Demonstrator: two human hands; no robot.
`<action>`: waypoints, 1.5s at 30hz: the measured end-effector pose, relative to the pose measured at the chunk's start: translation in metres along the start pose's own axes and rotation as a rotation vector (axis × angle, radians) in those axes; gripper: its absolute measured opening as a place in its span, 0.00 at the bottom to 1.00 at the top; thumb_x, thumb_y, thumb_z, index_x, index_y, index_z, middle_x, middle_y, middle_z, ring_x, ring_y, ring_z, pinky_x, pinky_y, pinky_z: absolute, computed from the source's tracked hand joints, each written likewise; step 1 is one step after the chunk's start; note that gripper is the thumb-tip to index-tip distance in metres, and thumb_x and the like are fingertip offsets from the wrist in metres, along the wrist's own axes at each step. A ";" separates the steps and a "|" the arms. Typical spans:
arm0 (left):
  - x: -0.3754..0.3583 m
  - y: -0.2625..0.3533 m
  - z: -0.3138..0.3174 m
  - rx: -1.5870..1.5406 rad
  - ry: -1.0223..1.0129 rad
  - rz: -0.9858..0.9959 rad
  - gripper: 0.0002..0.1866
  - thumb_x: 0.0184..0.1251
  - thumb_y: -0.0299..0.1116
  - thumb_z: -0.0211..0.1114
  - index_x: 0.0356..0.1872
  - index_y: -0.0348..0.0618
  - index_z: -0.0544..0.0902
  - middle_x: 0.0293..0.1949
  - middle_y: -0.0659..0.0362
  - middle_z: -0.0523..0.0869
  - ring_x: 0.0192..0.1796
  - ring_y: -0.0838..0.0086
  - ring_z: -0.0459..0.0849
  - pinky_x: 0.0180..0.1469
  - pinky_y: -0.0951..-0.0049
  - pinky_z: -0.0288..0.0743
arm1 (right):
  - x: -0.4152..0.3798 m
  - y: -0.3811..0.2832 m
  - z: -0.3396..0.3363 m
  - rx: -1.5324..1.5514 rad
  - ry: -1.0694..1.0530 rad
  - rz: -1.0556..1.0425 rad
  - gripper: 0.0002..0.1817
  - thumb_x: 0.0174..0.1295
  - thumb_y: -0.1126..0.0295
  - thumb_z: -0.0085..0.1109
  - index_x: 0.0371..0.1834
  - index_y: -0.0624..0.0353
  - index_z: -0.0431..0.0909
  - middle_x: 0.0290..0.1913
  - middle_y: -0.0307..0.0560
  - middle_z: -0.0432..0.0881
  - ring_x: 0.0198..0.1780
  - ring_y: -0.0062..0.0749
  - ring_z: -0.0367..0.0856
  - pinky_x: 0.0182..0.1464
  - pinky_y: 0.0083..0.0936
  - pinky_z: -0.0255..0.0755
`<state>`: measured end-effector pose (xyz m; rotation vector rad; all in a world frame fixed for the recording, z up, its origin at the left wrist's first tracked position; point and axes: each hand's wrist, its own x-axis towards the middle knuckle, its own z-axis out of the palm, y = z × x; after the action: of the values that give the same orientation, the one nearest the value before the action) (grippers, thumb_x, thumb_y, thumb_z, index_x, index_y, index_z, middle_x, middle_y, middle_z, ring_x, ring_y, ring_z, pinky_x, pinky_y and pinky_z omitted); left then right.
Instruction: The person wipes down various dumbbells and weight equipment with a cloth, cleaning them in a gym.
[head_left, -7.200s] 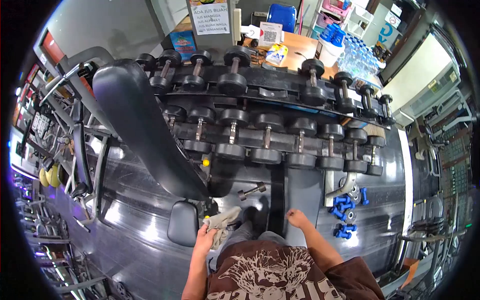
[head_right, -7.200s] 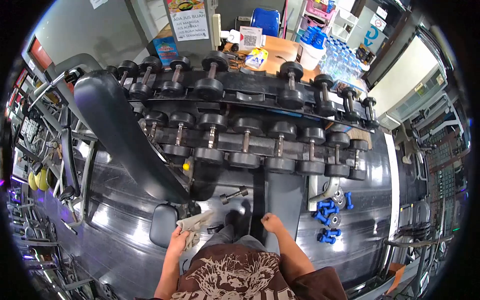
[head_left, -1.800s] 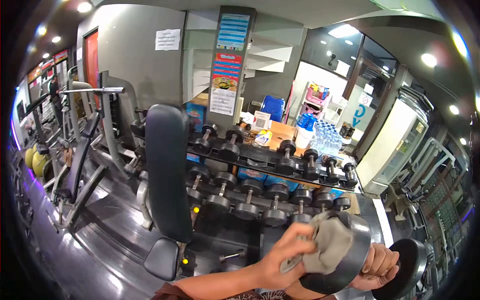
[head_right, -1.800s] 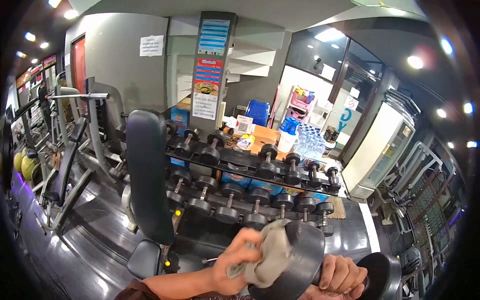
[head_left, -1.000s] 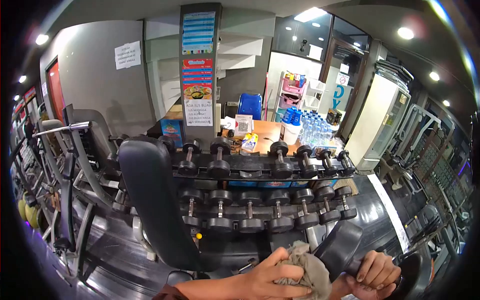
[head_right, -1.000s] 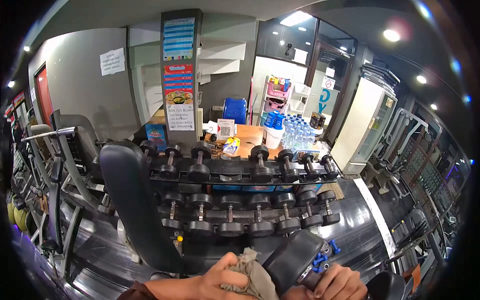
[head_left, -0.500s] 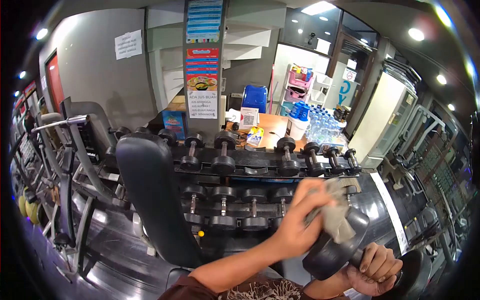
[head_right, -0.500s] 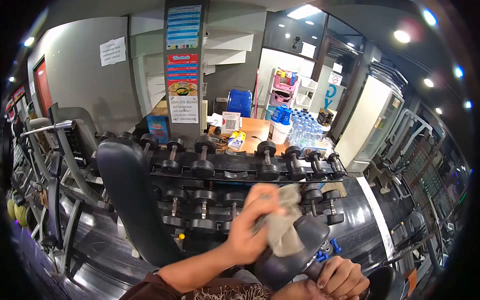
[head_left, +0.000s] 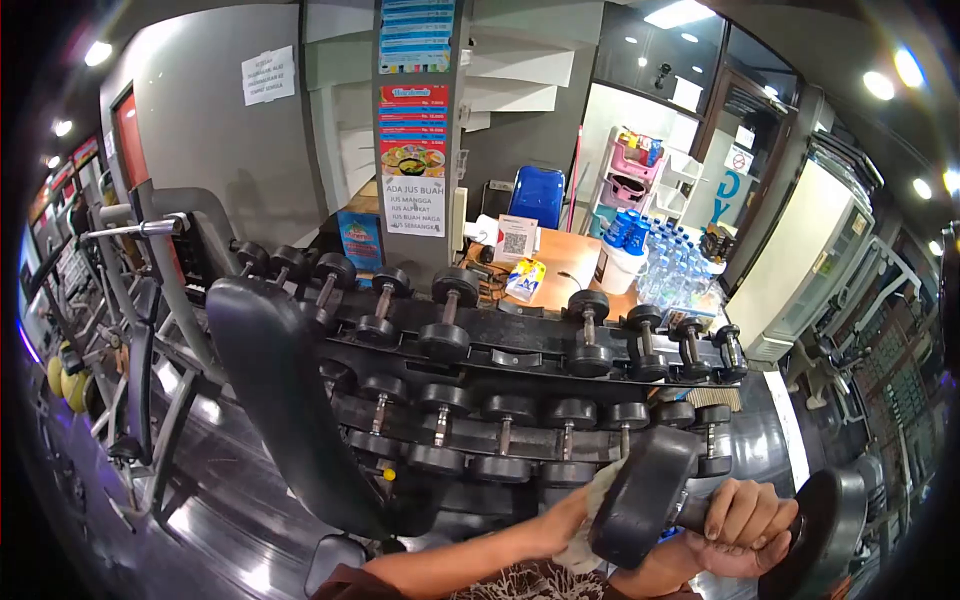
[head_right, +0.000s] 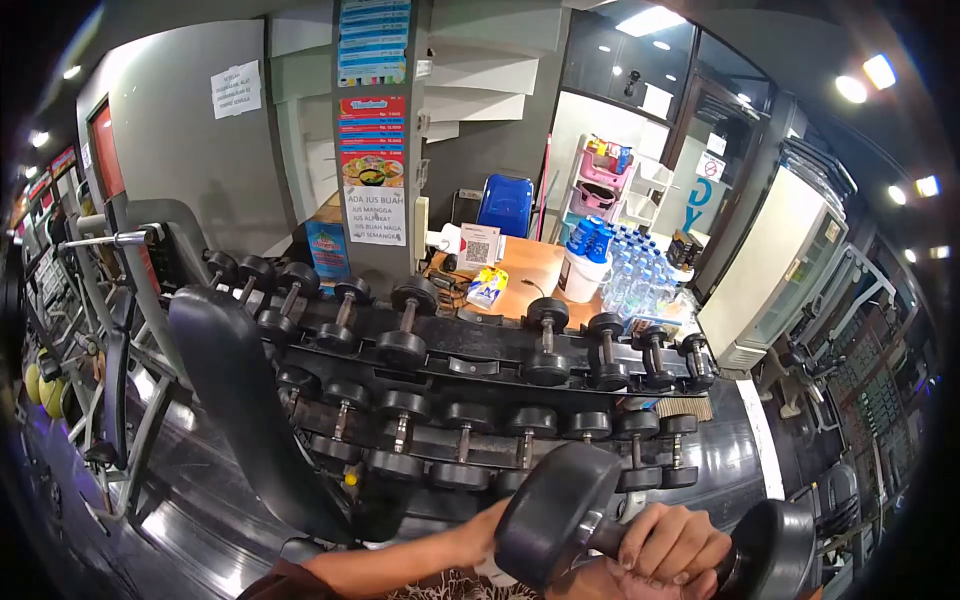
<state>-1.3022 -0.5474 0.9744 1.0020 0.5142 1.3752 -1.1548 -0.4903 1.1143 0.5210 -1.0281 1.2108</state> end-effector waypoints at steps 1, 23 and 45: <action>-0.005 -0.014 -0.006 0.106 -0.014 0.027 0.30 0.78 0.38 0.51 0.76 0.40 0.56 0.76 0.52 0.58 0.77 0.68 0.56 0.76 0.65 0.52 | 0.004 0.003 -0.014 0.011 0.000 0.041 0.19 0.68 0.67 0.53 0.19 0.51 0.61 0.10 0.34 0.64 0.09 0.17 0.61 0.16 0.21 0.66; -0.067 0.009 -0.225 -0.264 1.302 -0.199 0.22 0.76 0.30 0.50 0.68 0.35 0.69 0.61 0.53 0.79 0.60 0.67 0.79 0.64 0.69 0.71 | -0.049 0.244 -0.193 -0.236 0.653 1.241 0.21 0.62 0.51 0.54 0.18 0.51 0.62 0.12 0.37 0.59 0.15 0.29 0.61 0.25 0.30 0.62; 0.206 -0.120 -0.489 1.799 0.280 -0.001 0.12 0.62 0.33 0.60 0.46 0.51 0.84 0.52 0.59 0.77 0.42 0.61 0.76 0.40 0.63 0.79 | -0.084 0.362 -0.268 -0.476 0.777 1.494 0.26 0.65 0.41 0.47 0.18 0.48 0.63 0.12 0.36 0.60 0.17 0.30 0.61 0.30 0.31 0.64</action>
<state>-1.5943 -0.2008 0.6732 2.1343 2.1217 0.7652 -1.3947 -0.2040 0.8494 -1.2692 -0.8781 2.0558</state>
